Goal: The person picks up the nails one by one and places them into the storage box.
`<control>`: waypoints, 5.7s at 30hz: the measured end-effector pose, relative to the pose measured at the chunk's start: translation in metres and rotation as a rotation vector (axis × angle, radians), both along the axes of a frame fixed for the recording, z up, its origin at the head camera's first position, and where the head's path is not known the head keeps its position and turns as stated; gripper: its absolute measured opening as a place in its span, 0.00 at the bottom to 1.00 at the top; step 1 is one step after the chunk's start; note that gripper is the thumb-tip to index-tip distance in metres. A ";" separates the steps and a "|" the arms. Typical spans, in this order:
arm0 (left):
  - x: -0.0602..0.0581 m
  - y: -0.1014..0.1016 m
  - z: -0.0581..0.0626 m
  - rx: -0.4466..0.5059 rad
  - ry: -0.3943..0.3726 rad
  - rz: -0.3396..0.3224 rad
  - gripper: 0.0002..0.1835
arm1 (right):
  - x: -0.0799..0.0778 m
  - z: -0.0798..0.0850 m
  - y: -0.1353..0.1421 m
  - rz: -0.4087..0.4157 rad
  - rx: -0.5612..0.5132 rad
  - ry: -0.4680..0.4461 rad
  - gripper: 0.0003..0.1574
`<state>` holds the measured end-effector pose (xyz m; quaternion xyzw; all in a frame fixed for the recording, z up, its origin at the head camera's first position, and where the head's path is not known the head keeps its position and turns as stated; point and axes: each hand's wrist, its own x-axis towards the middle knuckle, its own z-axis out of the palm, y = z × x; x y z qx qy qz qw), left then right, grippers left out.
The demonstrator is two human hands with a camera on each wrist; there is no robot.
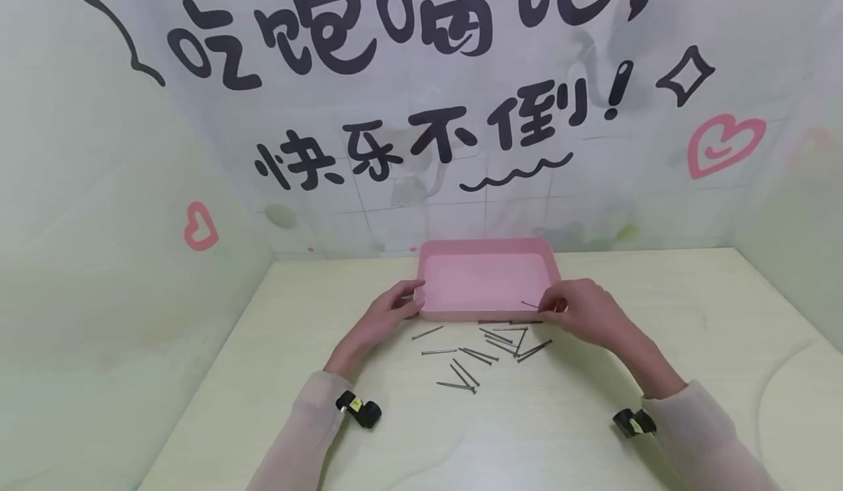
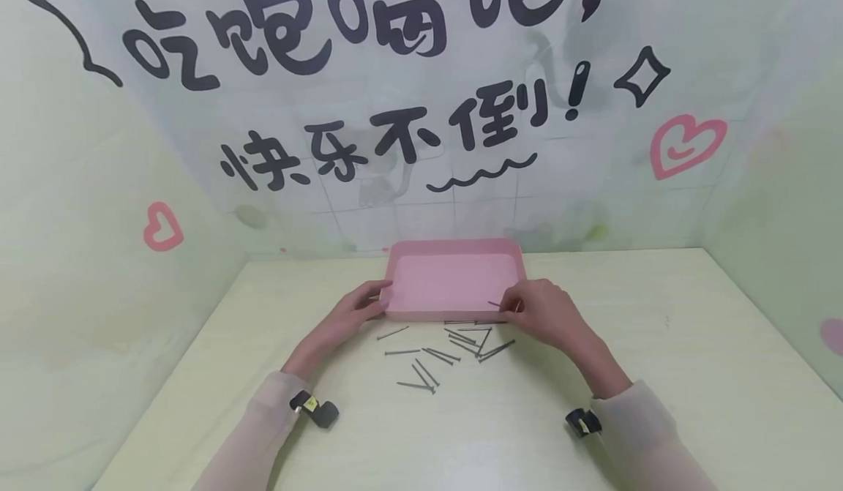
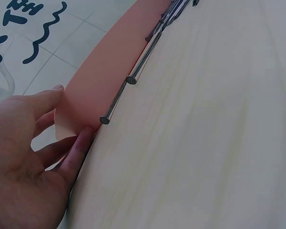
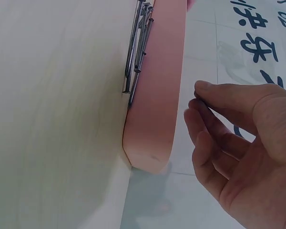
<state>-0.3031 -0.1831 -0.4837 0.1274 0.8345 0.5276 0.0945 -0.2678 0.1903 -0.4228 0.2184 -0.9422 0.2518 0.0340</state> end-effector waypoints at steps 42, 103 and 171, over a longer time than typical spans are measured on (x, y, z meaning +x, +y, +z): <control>0.003 -0.001 -0.003 -0.027 0.002 0.024 0.28 | 0.006 -0.021 -0.002 0.156 0.090 -0.216 0.11; 0.002 0.001 0.003 -0.015 -0.006 0.016 0.28 | 0.012 -0.022 -0.010 0.155 0.245 -0.057 0.18; 0.002 0.001 0.000 -0.016 0.015 0.016 0.27 | 0.009 -0.016 -0.013 0.094 0.171 0.105 0.09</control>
